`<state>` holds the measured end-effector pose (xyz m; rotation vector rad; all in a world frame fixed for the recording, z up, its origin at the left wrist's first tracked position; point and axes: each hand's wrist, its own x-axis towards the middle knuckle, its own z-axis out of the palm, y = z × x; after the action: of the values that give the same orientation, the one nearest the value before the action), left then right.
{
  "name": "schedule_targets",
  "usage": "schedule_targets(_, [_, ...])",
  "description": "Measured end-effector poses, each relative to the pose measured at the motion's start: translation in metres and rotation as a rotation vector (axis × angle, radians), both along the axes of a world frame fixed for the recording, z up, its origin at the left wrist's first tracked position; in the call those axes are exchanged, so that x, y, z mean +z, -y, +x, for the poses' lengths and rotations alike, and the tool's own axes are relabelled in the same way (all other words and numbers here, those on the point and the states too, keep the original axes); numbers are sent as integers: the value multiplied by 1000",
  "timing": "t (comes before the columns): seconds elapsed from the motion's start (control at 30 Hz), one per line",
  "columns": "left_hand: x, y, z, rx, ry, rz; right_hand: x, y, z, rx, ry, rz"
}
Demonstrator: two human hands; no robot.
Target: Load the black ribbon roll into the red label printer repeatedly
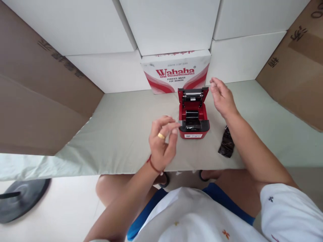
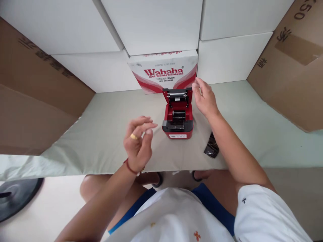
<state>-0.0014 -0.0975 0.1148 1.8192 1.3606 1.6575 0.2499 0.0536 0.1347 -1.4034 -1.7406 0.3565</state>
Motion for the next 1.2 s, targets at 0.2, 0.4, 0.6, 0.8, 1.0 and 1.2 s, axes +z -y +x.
schedule_targets(0.2, [-11, -82, 1, 24, 154, -95, -3, 27, -12, 112, -142, -61])
schedule_targets(0.4, [-17, -92, 2, -135, 47, -204, -22, 58, 3, 301, -248, 71])
schedule_targets(0.6, [-38, -75, -3, -123, -63, -171, -44, 69, 12, 473, -164, 93])
schedule_targets(0.8, [-46, -71, -7, -115, -113, -107, -53, 75, 11, 432, -106, 152])
schedule_targets(1.0, [-65, -69, -6, -271, -7, -87, -55, 81, 9, 414, -118, 156])
schedule_targets(1.2, [-73, -63, 2, -433, 409, -278, -49, 96, 10, 575, -67, 322])
